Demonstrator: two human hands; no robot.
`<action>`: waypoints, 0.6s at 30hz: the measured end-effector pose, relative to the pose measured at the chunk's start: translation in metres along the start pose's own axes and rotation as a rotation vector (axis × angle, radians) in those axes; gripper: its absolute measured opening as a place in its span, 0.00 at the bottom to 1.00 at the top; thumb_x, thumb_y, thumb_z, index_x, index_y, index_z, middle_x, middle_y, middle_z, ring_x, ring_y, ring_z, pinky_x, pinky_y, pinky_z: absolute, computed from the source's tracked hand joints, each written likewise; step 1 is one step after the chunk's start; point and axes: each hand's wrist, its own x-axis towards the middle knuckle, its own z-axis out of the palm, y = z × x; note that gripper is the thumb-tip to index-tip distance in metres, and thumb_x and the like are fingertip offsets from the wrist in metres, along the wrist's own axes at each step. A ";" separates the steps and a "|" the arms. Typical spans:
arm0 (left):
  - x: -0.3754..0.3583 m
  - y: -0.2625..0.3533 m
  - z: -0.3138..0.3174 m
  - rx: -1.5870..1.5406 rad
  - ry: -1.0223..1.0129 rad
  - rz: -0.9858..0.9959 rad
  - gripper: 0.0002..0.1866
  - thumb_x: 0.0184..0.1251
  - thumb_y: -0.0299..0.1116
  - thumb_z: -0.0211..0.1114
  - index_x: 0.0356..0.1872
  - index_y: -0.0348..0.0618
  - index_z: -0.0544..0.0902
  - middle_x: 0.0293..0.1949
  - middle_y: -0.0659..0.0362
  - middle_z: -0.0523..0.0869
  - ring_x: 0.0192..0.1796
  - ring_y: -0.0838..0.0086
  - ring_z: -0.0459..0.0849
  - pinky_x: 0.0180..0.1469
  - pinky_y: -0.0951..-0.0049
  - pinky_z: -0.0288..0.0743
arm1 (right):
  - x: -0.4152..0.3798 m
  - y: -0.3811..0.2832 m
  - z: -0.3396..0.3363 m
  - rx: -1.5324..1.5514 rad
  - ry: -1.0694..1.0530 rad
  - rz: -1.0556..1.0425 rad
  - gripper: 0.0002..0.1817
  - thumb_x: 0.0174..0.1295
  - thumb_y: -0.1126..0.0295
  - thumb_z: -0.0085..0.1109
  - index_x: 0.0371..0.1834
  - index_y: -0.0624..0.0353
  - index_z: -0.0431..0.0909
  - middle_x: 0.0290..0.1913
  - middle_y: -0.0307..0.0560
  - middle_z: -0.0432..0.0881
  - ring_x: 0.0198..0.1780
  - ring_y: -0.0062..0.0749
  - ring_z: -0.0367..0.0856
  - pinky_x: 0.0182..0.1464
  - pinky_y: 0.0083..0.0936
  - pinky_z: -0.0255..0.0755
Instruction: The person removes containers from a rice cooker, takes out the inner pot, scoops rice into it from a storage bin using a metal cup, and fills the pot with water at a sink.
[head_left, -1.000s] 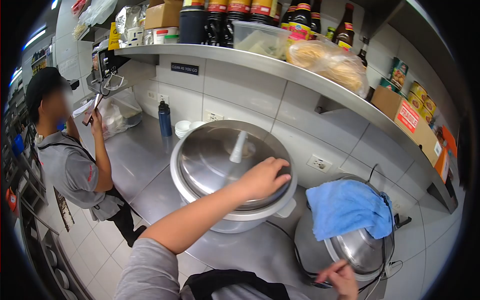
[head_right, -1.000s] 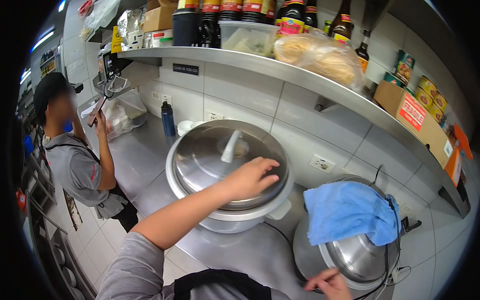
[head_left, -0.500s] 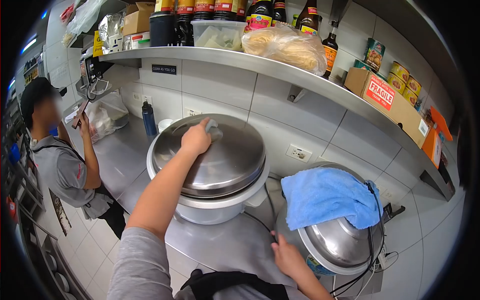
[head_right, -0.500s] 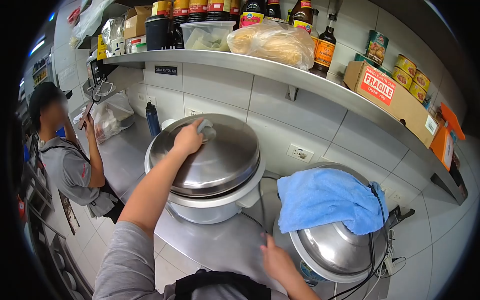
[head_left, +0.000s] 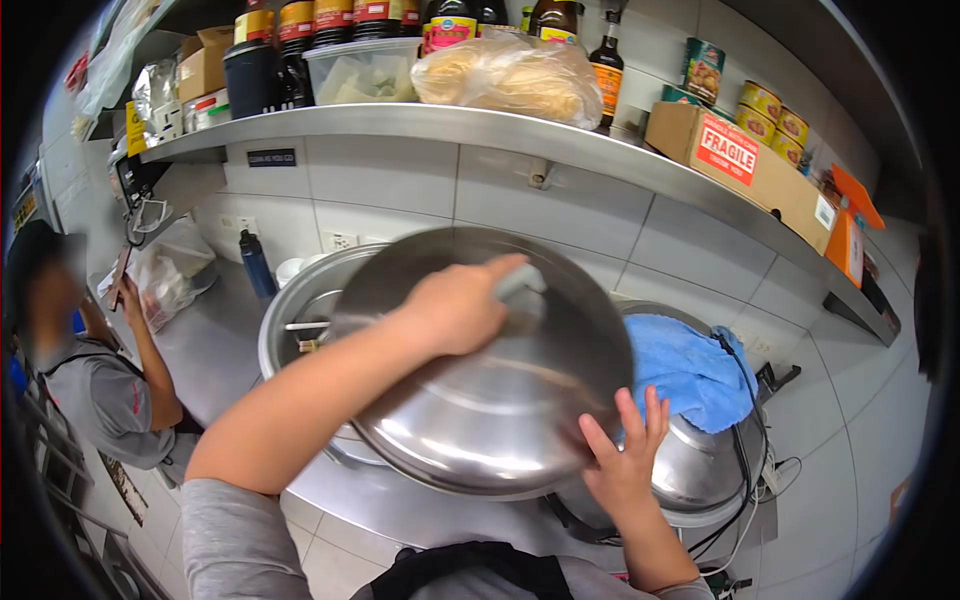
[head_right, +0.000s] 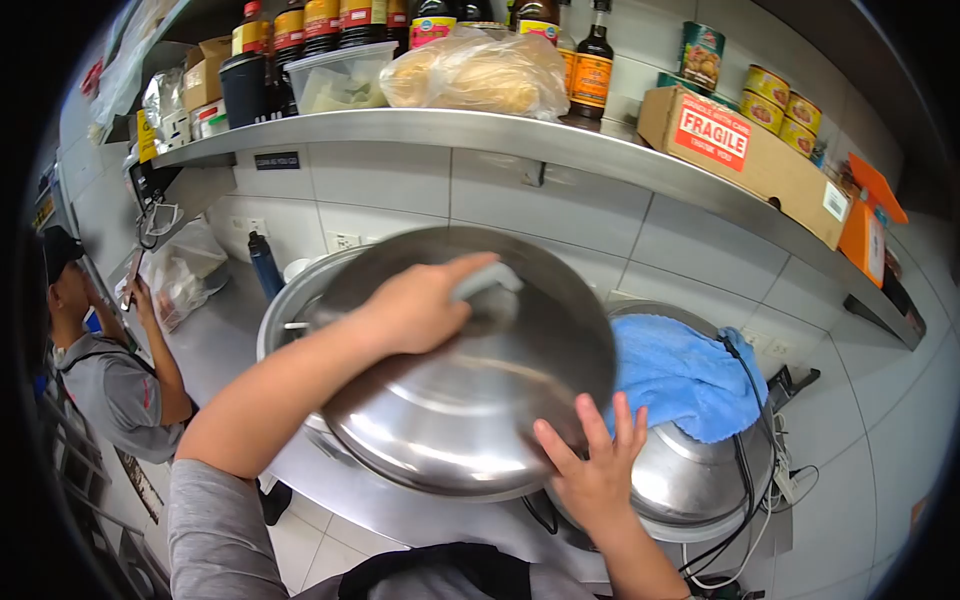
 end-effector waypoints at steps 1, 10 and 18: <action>0.008 0.017 0.012 -0.025 -0.011 0.069 0.33 0.54 0.28 0.56 0.67 0.50 0.66 0.41 0.39 0.83 0.44 0.45 0.82 0.49 0.54 0.74 | 0.000 0.009 -0.012 -0.077 -0.071 -0.079 0.21 0.52 0.67 0.60 0.51 0.39 0.79 0.63 0.46 0.70 0.67 0.48 0.63 0.67 0.59 0.47; 0.125 0.154 0.178 -0.517 -0.221 0.297 0.29 0.65 0.37 0.60 0.67 0.48 0.62 0.58 0.40 0.71 0.62 0.46 0.69 0.63 0.53 0.63 | -0.045 0.113 -0.119 -0.604 -0.291 -0.014 0.22 0.48 0.63 0.63 0.49 0.50 0.79 0.56 0.43 0.76 0.59 0.45 0.71 0.63 0.52 0.56; 0.009 0.038 0.094 -0.302 -0.033 0.657 0.28 0.60 0.40 0.66 0.62 0.48 0.71 0.61 0.48 0.70 0.65 0.53 0.68 0.64 0.58 0.64 | -0.060 0.115 -0.127 -0.309 -0.538 0.232 0.49 0.29 0.38 0.63 0.57 0.57 0.73 0.61 0.51 0.71 0.61 0.52 0.67 0.62 0.49 0.56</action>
